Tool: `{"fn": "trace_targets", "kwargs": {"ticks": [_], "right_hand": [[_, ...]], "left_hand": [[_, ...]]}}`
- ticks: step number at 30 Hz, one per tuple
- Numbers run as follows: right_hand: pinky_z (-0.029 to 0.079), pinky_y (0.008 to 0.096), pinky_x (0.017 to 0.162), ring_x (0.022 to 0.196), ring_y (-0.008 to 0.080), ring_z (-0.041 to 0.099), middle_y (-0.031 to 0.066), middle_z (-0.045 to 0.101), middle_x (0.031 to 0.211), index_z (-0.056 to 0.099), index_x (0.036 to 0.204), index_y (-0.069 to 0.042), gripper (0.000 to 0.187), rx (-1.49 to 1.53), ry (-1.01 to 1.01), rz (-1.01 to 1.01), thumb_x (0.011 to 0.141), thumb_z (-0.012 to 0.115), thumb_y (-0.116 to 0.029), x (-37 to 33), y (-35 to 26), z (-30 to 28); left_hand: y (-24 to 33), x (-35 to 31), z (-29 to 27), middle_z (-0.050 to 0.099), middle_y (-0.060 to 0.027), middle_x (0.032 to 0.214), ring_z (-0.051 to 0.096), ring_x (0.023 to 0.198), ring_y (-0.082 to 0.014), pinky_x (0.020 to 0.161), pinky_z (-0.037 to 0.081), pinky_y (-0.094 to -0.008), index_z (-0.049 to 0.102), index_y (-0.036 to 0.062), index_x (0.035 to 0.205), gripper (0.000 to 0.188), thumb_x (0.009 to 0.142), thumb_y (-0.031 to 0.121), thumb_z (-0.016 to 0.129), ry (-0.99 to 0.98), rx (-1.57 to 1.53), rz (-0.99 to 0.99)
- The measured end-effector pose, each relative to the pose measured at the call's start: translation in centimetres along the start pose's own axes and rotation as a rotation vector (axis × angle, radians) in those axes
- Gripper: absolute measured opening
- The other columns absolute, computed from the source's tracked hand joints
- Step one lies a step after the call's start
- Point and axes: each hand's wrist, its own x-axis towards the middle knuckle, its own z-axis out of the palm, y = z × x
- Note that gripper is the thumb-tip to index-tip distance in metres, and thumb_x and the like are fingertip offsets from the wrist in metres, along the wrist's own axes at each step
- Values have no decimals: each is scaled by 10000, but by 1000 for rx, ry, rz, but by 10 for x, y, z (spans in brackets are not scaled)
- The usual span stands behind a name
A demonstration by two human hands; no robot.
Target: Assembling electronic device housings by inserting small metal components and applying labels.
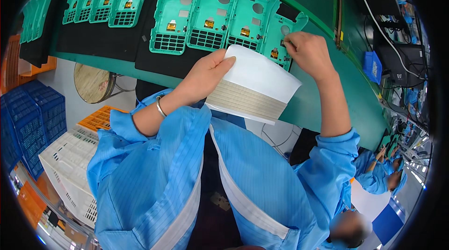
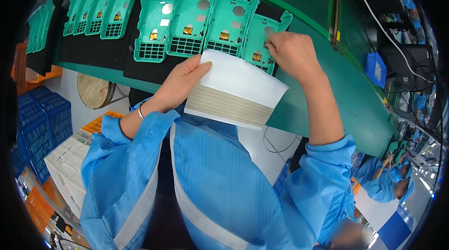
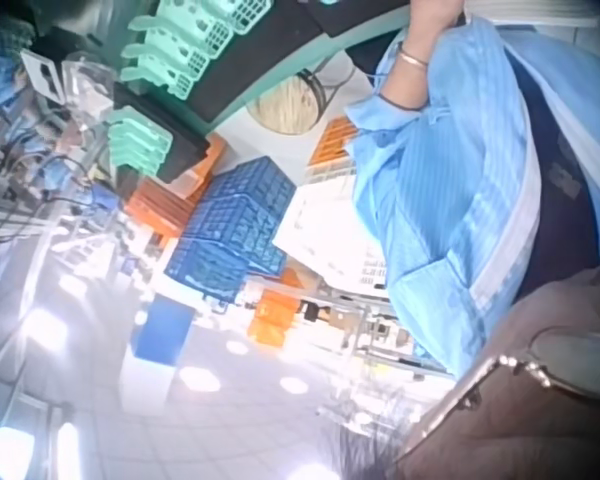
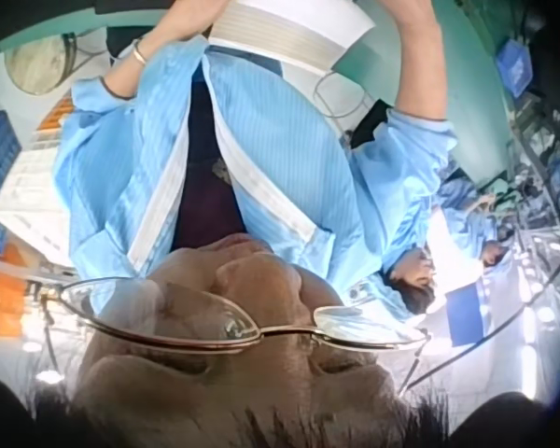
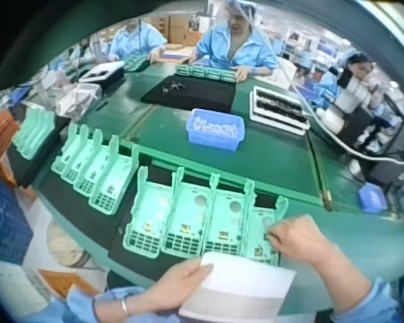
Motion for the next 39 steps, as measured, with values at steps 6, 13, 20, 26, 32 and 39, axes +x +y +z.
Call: {"fn": "trace_targets", "kwargs": {"ticks": [6,13,20,26,32,39], "right_hand": [[470,394,536,626,285,603,91,617,678,594,746,-56,44,-36,23,-18,766,600,-95,-3,0,5],[473,393,545,644,280,608,95,624,713,595,741,-55,56,-68,17,-40,769,605,-102,-3,-2,6],[509,357,624,729,265,625,84,631,795,638,803,-56,69,352,175,14,743,658,-85,-8,-63,-14],[479,363,602,677,264,592,71,583,745,625,838,-59,118,399,201,-172,740,662,-112,-6,-118,10],[465,368,571,625,264,568,77,539,679,592,803,-48,107,270,201,-184,735,642,-115,0,-131,18],[476,357,566,643,252,606,81,614,708,640,775,-76,51,636,11,-27,747,631,-118,10,-122,-1]], "left_hand": [[-2,2,-3,587,-50,910,503,845,-94,779,439,-262,554,-15,1060,301,968,260,474,-31,19,-22],[2,-1,-1,589,-53,916,503,851,-91,783,437,-259,560,-13,1061,296,966,255,478,-8,-19,-23],[-2,3,-4,576,-18,894,492,834,-64,749,436,-252,564,-14,1017,274,974,241,474,-18,-193,-23],[14,-3,-5,592,-71,1123,557,1020,-118,874,454,-257,510,-2,1230,318,986,195,461,-89,-548,-130],[15,-1,-5,595,-75,1111,558,1008,-125,888,446,-265,512,-2,1223,302,984,172,449,-72,-505,-128],[2,0,-18,596,-59,1126,535,1030,-103,889,434,-249,516,-21,1232,327,993,184,428,-19,-309,-36]]}}
